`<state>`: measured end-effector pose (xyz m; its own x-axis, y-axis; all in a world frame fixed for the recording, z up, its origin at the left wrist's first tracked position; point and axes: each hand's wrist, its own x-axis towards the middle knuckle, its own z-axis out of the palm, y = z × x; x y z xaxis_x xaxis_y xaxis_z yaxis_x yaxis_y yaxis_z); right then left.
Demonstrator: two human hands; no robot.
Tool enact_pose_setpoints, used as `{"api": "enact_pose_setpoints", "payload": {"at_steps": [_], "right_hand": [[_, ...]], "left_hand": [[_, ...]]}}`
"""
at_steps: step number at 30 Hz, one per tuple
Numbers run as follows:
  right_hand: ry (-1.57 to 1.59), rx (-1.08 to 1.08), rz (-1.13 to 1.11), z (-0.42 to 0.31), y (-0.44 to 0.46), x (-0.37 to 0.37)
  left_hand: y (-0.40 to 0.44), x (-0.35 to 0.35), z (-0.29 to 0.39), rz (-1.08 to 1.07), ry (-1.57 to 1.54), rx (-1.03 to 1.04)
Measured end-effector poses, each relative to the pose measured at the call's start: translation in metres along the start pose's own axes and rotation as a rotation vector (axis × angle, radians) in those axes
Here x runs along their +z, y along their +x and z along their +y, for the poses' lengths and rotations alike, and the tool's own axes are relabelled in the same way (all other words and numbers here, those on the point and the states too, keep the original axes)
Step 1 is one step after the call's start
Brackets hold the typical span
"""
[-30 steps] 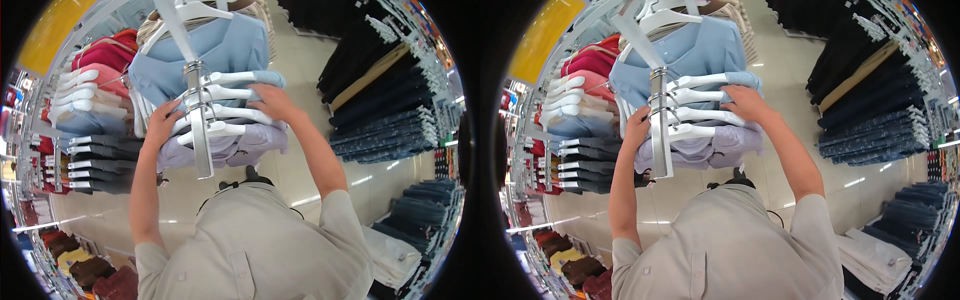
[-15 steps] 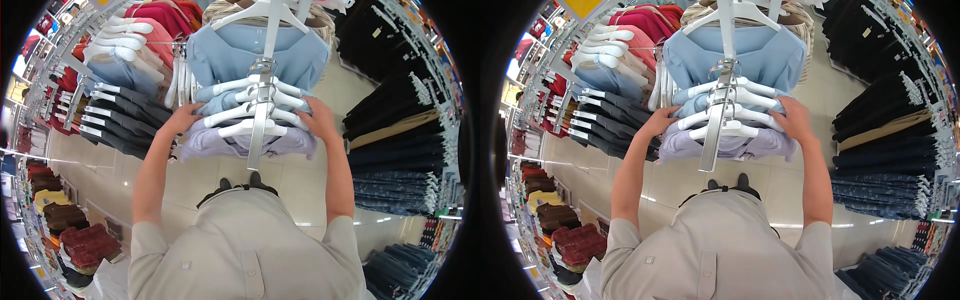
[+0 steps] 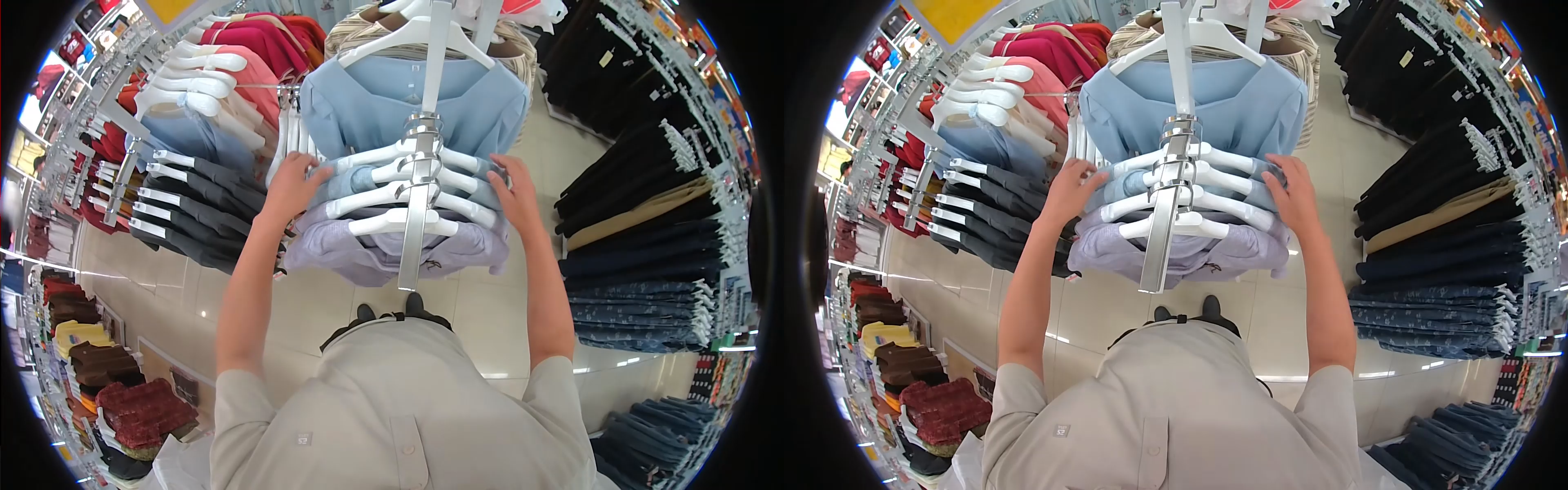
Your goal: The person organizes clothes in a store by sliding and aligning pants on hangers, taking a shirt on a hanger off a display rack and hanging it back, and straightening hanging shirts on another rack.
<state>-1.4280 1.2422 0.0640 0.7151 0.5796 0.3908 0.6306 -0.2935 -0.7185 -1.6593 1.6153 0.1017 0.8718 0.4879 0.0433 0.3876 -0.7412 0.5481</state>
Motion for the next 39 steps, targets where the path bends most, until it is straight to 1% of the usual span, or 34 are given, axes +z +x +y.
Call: {"api": "enact_pose_setpoints", "payload": {"at_steps": [2,3,6,10,13,19,22,25,28,31,34,37,39], "right_hand": [[-0.104,-0.01,-0.036,0.002,0.009,0.001],[-0.102,0.014,-0.105,0.005,0.014,0.001],[-0.104,0.079,-0.276,0.015,0.026,0.003],[-0.145,0.058,-0.339,0.018,0.032,0.005],[-0.202,0.012,-0.335,0.013,0.034,0.009],[-0.275,-0.051,-0.361,0.001,0.043,0.013],[-0.268,-0.028,-0.377,-0.004,0.041,0.01],[-0.173,-0.053,-0.329,-0.006,0.042,0.006],[-0.264,-0.06,-0.385,-0.005,0.047,0.012],[-0.278,-0.07,-0.377,-0.004,0.047,0.013],[-0.273,-0.029,-0.42,-0.01,0.046,0.009],[-0.111,-0.07,-0.342,-0.011,0.038,0.008],[-0.003,-0.019,-0.233,-0.016,0.027,0.005]], "left_hand": [[0.014,0.016,-0.008,0.037,-0.049,0.127],[0.02,0.025,-0.013,0.057,-0.074,0.191],[0.036,0.031,-0.021,-0.153,-0.133,0.192],[0.034,0.025,-0.009,-0.232,-0.115,0.131],[0.036,0.029,-0.013,-0.197,-0.186,0.146],[0.038,0.034,-0.016,-0.187,-0.185,0.133],[0.037,0.028,-0.01,-0.211,-0.13,0.113],[0.041,0.023,-0.007,-0.226,-0.019,0.193],[0.04,0.025,0.004,-0.219,-0.141,0.167],[0.043,0.031,0.002,-0.237,-0.198,0.148],[0.043,0.029,0.001,-0.26,-0.149,0.169],[0.04,0.026,0.006,-0.216,-0.14,0.157],[0.032,0.028,0.006,-0.133,-0.298,0.117]]}}
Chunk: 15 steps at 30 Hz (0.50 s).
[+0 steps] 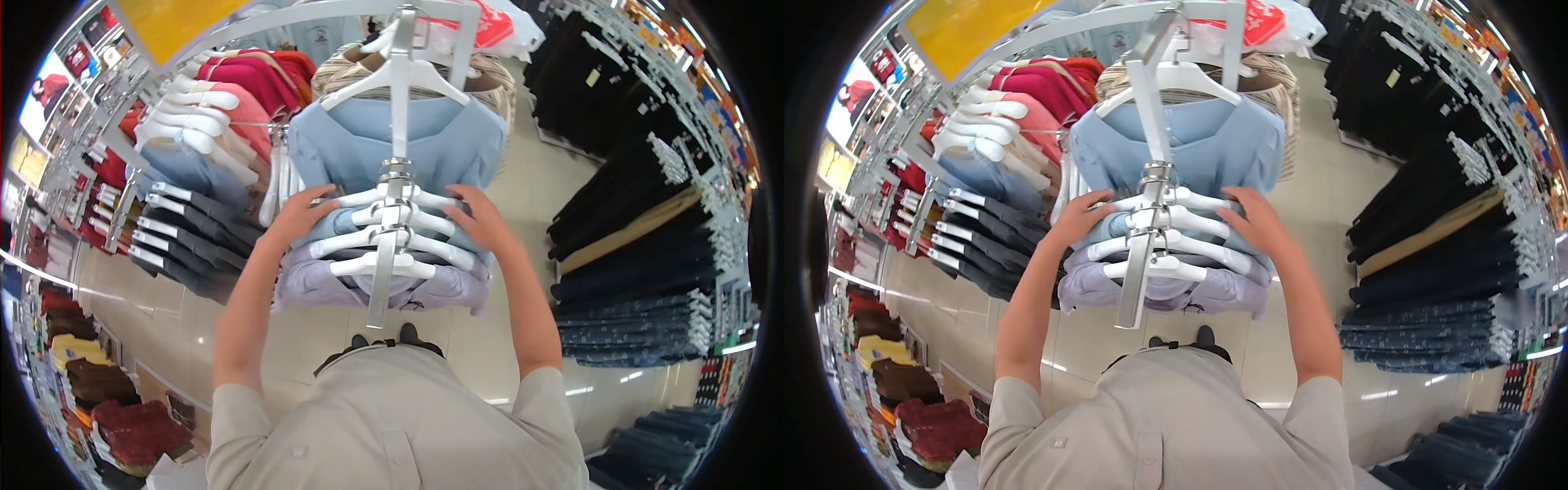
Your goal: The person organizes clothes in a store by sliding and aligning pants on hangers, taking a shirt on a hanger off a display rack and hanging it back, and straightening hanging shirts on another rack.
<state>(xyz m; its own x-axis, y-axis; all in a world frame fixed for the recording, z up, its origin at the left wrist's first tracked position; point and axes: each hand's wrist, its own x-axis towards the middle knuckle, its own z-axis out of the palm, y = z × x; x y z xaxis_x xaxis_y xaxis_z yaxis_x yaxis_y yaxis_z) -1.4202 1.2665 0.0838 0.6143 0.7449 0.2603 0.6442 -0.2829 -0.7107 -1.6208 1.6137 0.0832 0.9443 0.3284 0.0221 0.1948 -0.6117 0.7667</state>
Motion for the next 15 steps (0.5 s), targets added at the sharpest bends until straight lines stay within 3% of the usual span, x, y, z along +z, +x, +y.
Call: {"api": "enact_pose_setpoints", "payload": {"at_steps": [8,11,15], "right_hand": [[0.039,-0.041,0.425,-0.014,-0.071,0.008],[0.179,0.009,0.468,-0.032,-0.102,0.019],[0.25,-0.456,0.313,-0.056,-0.124,0.04]], "left_hand": [[-0.088,0.012,0.056,0.487,-0.091,0.143],[-0.13,0.03,0.054,0.651,-0.079,0.058],[-0.174,0.057,0.052,0.788,0.053,-0.029]]}}
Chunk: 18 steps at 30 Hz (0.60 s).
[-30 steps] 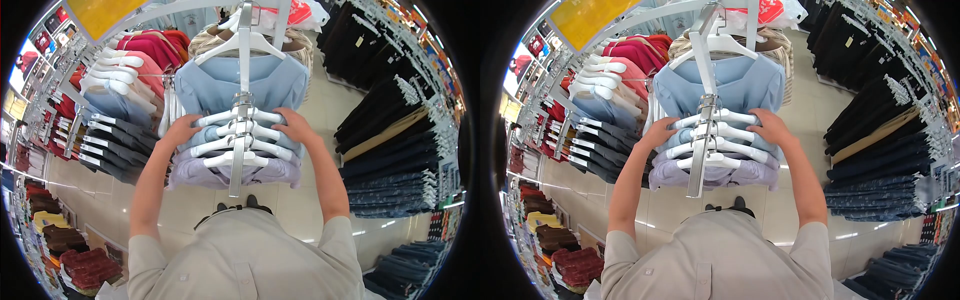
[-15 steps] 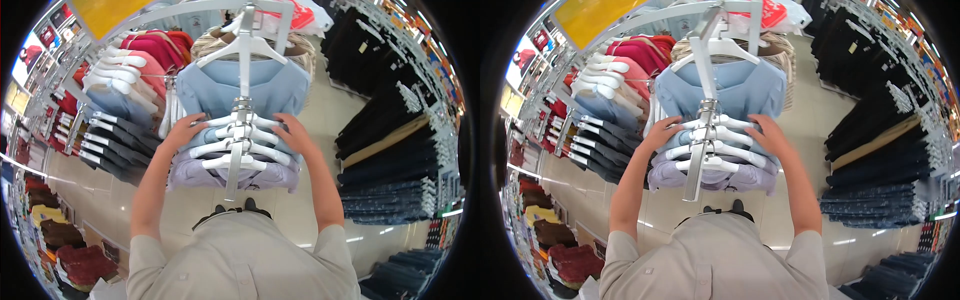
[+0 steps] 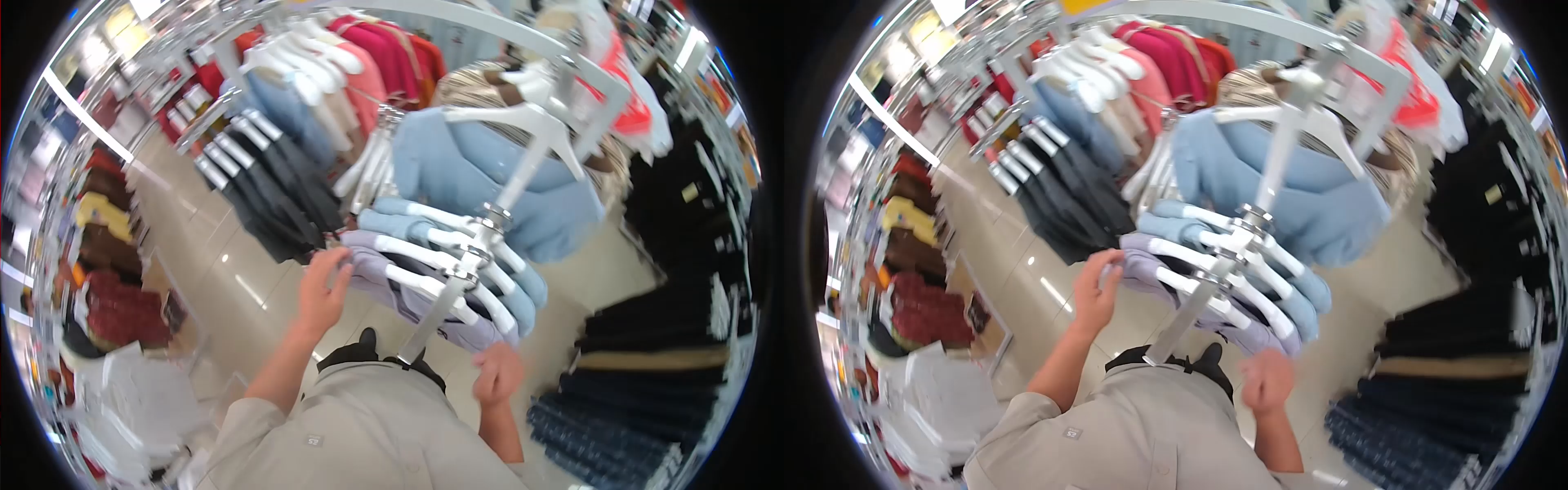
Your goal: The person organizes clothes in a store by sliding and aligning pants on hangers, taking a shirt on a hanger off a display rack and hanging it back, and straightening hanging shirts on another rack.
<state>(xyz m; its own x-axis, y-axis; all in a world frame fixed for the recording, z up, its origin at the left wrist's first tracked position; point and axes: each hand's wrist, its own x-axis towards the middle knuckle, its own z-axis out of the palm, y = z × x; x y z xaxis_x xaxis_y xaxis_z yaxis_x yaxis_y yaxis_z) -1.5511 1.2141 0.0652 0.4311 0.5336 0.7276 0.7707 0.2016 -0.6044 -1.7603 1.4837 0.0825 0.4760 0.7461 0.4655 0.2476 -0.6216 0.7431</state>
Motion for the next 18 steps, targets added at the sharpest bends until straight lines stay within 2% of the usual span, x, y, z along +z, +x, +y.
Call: {"api": "enact_pose_setpoints", "payload": {"at_steps": [2,5,8,14,18], "right_hand": [[0.246,-0.102,-0.1,-0.019,0.006,0.019],[0.492,-0.105,-0.405,-0.033,0.021,0.039],[0.5,-0.129,-0.557,-0.036,0.026,0.057],[0.528,-0.088,-0.62,-0.041,0.011,0.091],[0.502,-0.102,-0.753,-0.056,0.004,0.115]], "left_hand": [[-0.018,0.001,0.01,0.044,0.043,0.035],[-0.034,0.002,0.029,0.052,0.121,0.088],[-0.052,0.004,0.037,0.002,0.123,0.097],[-0.094,0.003,0.033,-0.211,0.044,0.08],[-0.117,-0.018,0.016,-0.298,0.057,0.108]]}}
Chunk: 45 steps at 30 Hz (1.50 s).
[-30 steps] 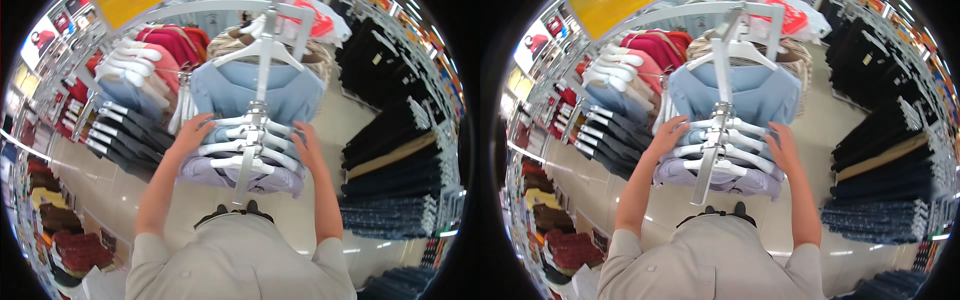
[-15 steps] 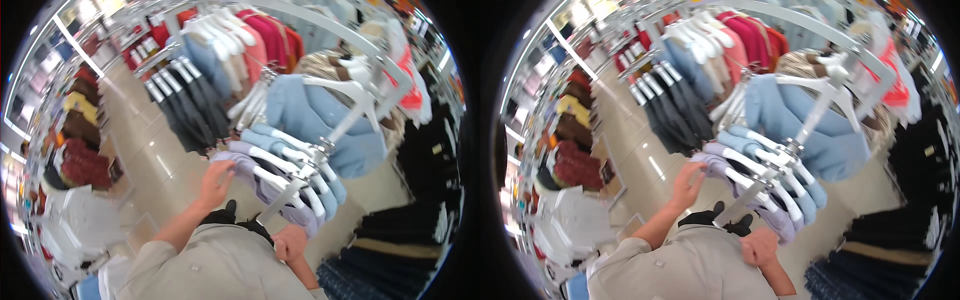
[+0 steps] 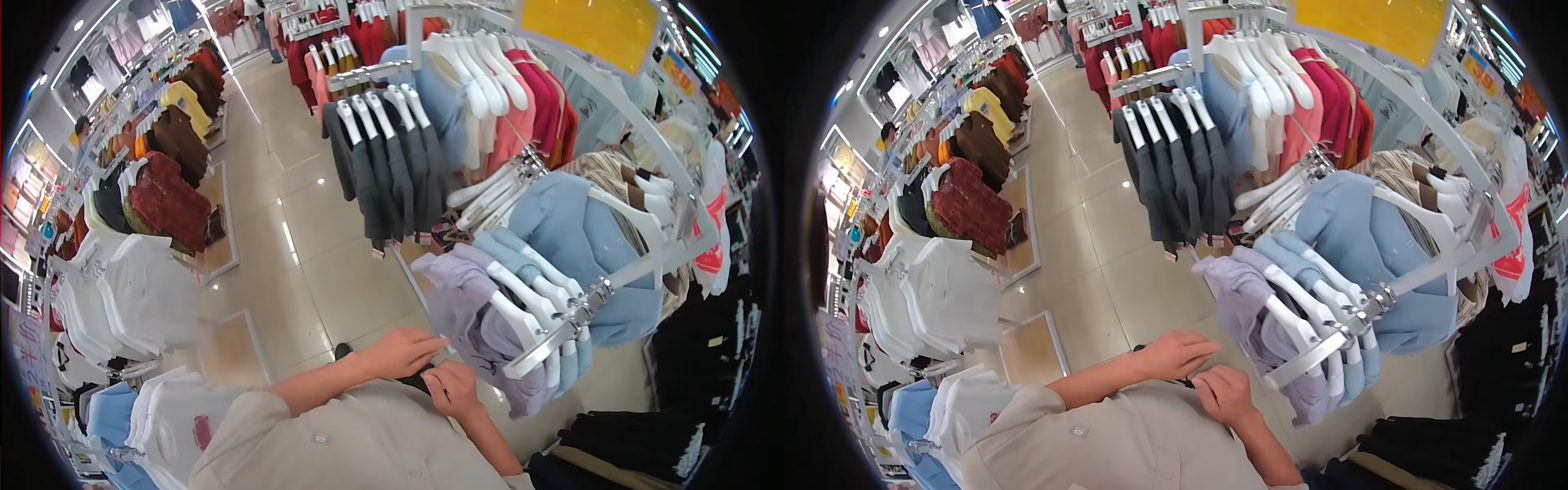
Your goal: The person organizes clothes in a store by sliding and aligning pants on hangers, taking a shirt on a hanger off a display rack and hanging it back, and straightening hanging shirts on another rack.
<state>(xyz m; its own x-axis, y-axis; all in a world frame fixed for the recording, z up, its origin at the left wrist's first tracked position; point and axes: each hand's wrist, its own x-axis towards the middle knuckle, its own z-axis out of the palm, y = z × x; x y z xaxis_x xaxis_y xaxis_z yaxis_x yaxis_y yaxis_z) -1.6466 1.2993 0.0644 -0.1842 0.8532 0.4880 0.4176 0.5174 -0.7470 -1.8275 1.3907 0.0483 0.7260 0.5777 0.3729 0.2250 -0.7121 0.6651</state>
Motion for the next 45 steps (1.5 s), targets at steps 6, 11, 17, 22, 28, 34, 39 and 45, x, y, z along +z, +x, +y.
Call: {"api": "enact_pose_setpoints", "payload": {"at_steps": [6,11,17,22,28,34,39,45], "right_hand": [[-0.065,-0.021,-0.059,-0.018,0.034,0.073],[-0.045,-0.033,-0.162,-0.046,0.066,0.159],[0.006,-0.08,-0.286,-0.067,0.109,0.25],[0.061,-0.105,-0.401,-0.089,0.146,0.303],[0.092,-0.218,-0.464,-0.078,0.17,0.347],[0.073,-0.28,-0.517,-0.056,0.214,0.37],[-0.309,-0.208,-0.048,0.039,0.309,0.338],[-0.729,0.138,0.524,0.116,0.431,0.226]], "left_hand": [[-0.056,-0.047,-0.036,-0.004,0.015,0.041],[-0.121,-0.101,-0.071,0.015,-0.002,-0.065],[-0.208,-0.162,-0.101,-0.008,-0.007,-0.184],[-0.267,-0.192,-0.11,0.012,-0.069,-0.396],[-0.292,-0.216,-0.128,0.258,-0.071,-0.567],[-0.308,-0.229,-0.164,0.188,-0.004,-0.657],[-0.285,-0.258,-0.196,0.278,0.053,-0.732],[-0.23,-0.318,-0.238,0.188,0.177,-0.786]]}}
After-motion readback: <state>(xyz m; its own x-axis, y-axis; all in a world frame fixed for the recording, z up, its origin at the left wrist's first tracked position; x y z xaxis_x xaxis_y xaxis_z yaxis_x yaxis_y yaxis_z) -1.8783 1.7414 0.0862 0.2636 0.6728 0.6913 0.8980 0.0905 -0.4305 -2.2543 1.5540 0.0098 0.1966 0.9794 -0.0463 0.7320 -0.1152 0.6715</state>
